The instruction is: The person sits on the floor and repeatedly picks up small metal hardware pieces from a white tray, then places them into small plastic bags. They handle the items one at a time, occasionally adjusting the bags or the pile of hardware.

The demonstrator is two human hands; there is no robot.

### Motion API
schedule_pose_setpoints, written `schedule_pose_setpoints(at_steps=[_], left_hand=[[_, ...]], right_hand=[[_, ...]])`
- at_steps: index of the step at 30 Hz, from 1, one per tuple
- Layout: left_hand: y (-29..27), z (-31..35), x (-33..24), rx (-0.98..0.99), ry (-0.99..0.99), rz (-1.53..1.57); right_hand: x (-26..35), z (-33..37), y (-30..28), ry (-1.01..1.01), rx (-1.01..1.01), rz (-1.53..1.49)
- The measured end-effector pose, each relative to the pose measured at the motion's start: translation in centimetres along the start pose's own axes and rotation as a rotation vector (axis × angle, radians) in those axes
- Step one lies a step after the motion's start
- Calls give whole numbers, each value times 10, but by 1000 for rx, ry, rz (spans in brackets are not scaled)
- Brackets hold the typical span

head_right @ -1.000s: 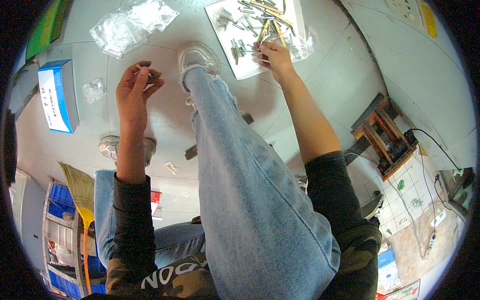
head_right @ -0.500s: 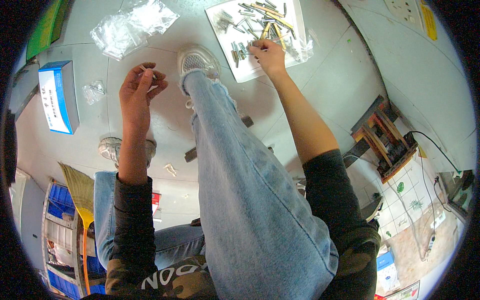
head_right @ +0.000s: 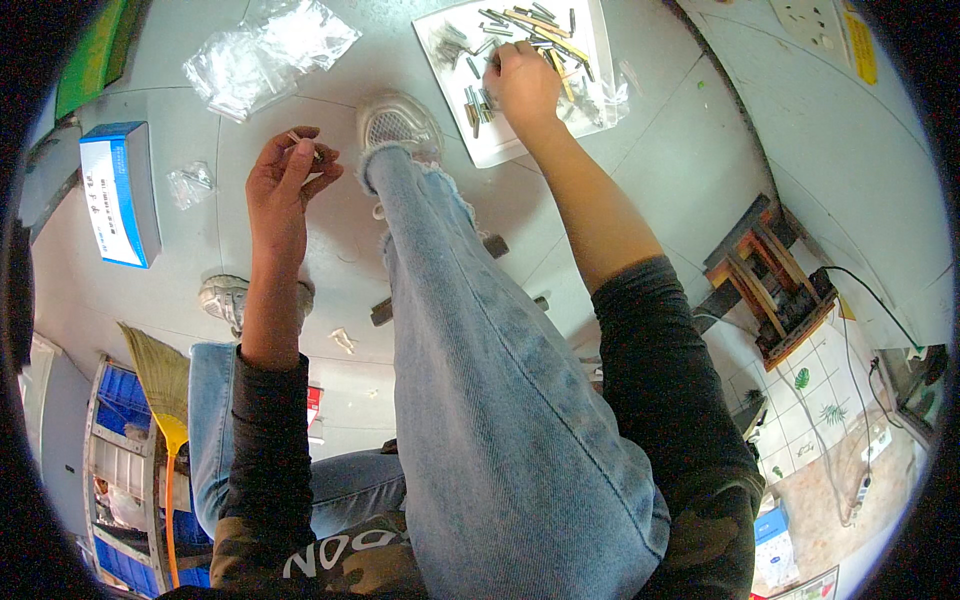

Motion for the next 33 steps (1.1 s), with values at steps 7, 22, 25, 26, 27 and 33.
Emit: schedule_pose_setpoints(at_steps=[7,22,25,26,27,33], left_hand=[[10,1,-13,-6,0,62],[47,19,-67,290,216,-52],[46,21,-66,242,239,-17],[46,22,-66,237,254,-14],[45,22,-66,226,260,-18],[42,20,-67,294,301,-96]], right_hand=[[18,-7,-55,1031,462,-1446],[107,-26,-155,397,375,-1219],[115,-29,-168,223,297,-1100],[118,-28,-169,199,282,-1070],[120,-27,-170,178,261,-1053],[124,-26,-169,21,184,-867]])
Point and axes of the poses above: each hand's wrist, its own z-axis away from the middle knuckle, its own y-axis out of the palm, x = y × z, the point moved 2 cm from there along -z, towards the middle knuckle, and after that the axes turned 12 degrees about -x, right-handed, at the moved point
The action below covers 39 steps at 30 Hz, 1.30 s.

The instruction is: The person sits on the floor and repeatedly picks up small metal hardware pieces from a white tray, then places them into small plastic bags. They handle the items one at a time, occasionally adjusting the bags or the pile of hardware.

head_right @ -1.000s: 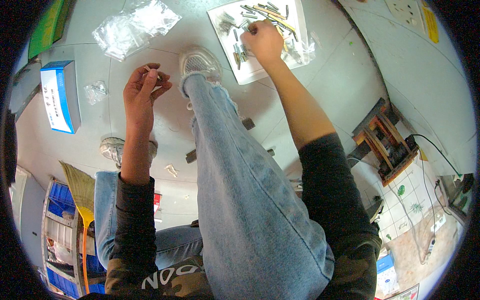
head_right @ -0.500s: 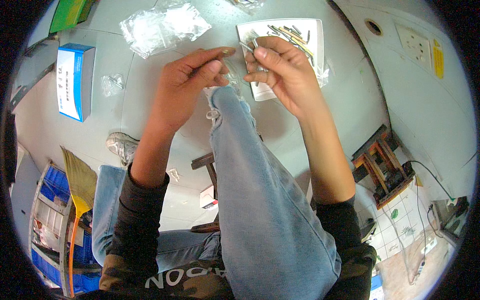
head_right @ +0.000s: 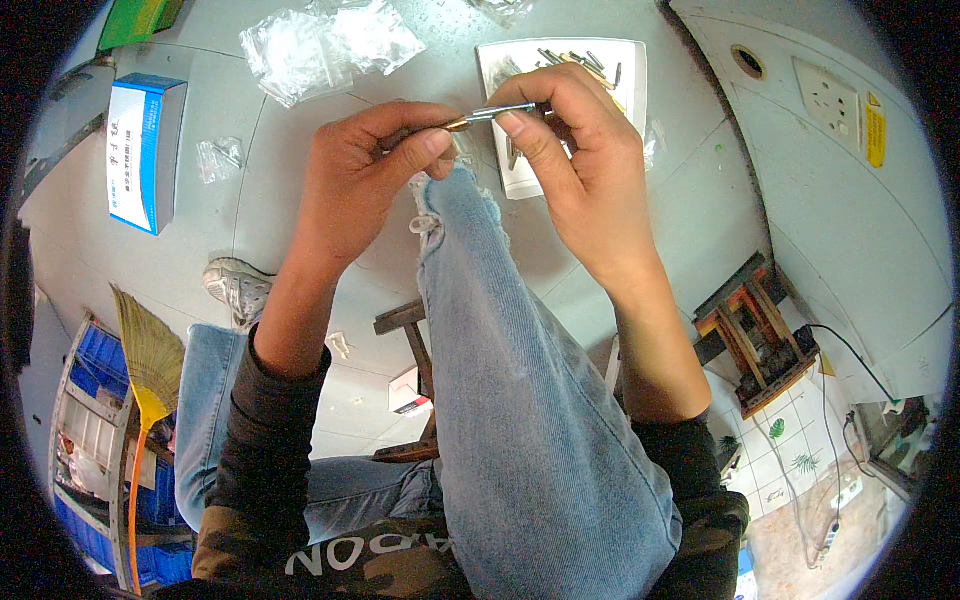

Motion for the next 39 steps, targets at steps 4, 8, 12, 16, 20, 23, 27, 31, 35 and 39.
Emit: schedule_pose_setpoints(at_steps=[4,8,12,16,20,23,27,31,35,39], left_hand=[[0,-1,0,5,5,15],[0,0,0,10,-3,-2],[-4,-3,0,30,39,-126],[-7,-5,-5,3,175,-266],[-6,-3,-13,-37,256,-333],[-4,-1,-16,-55,306,-365],[-3,-1,-14,-68,337,-391],[-6,-4,-7,-146,256,-226],[-14,-5,-2,-94,69,-2],[-14,-6,0,-70,-2,128]], right_hand=[[0,0,-1,-30,-9,43],[3,0,-1,-133,3,141],[9,-1,-2,-312,37,293],[10,0,1,-327,41,317],[4,6,6,163,18,-16],[2,8,6,323,47,-63],[-8,7,11,317,-101,-184],[-23,6,1,338,-175,-531],[-16,3,-18,417,148,-1220],[10,-13,-37,295,439,-1251]])
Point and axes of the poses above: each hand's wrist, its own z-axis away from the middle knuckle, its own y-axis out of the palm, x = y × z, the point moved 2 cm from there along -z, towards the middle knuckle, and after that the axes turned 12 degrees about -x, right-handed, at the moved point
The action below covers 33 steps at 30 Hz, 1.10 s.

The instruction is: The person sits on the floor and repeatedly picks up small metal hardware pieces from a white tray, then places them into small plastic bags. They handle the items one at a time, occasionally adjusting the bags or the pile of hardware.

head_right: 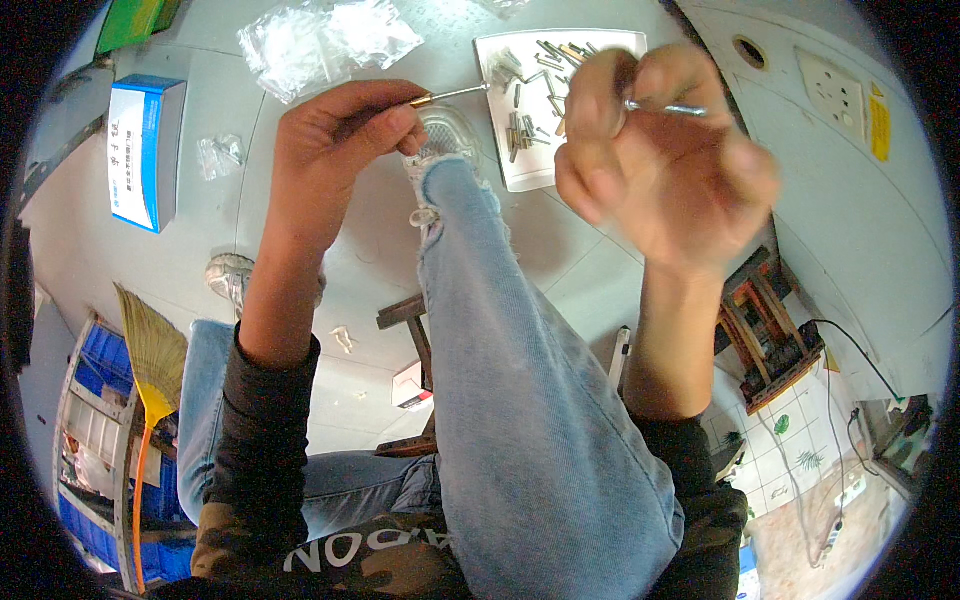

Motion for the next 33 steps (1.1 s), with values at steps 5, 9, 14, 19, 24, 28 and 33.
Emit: schedule_pose_setpoints(at_steps=[5,9,14,19,24,28,33], left_hand=[[7,1,-3,-1,18,-25],[2,2,-6,41,20,-87],[-2,3,-2,63,-5,-244],[2,4,-8,-11,147,-242],[-5,1,-5,184,-278,-440],[0,12,-4,13,10,-207],[-5,11,-1,95,-386,-270]], right_hand=[[6,1,9,-183,-759,434],[-22,-9,13,-258,-434,1516],[-34,-11,9,-345,-291,1462],[-45,-4,6,-178,-379,1432],[-64,6,-3,-189,-444,1288],[-77,12,-6,-143,-476,1160],[-80,15,-6,-49,-463,1064]])
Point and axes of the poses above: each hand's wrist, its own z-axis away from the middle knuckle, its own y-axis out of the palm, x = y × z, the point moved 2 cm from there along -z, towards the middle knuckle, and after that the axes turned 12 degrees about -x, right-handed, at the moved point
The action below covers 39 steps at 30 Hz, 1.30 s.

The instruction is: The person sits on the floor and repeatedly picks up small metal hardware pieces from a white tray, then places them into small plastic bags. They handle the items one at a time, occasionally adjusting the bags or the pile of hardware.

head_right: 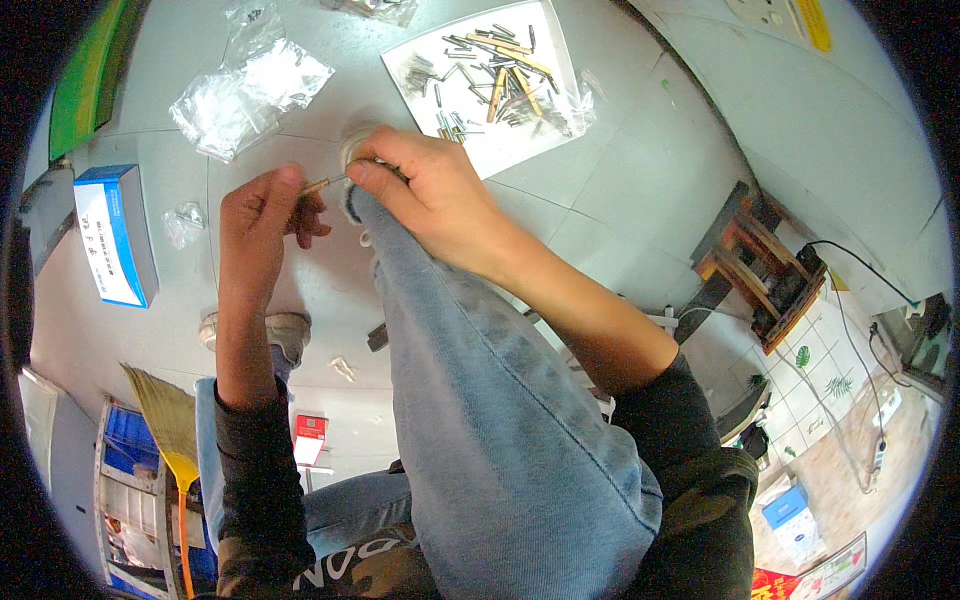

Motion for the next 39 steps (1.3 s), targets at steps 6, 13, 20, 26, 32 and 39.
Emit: schedule_pose_setpoints(at_steps=[6,13,20,26,32,39], left_hand=[[3,-4,1,-97,194,-3],[3,0,5,-52,405,-2],[6,-2,8,-106,461,-82],[6,-3,2,-97,589,-358],[7,-6,-1,-35,497,-331],[17,-1,-4,-144,476,-271]], right_hand=[[-2,-3,-1,-12,-32,19],[-2,-5,-2,-35,-47,53],[-2,-7,-1,-117,-59,104],[-3,-9,-2,-112,-50,99],[-2,-10,-1,-194,-63,149],[-1,-13,-1,-199,-70,183]])
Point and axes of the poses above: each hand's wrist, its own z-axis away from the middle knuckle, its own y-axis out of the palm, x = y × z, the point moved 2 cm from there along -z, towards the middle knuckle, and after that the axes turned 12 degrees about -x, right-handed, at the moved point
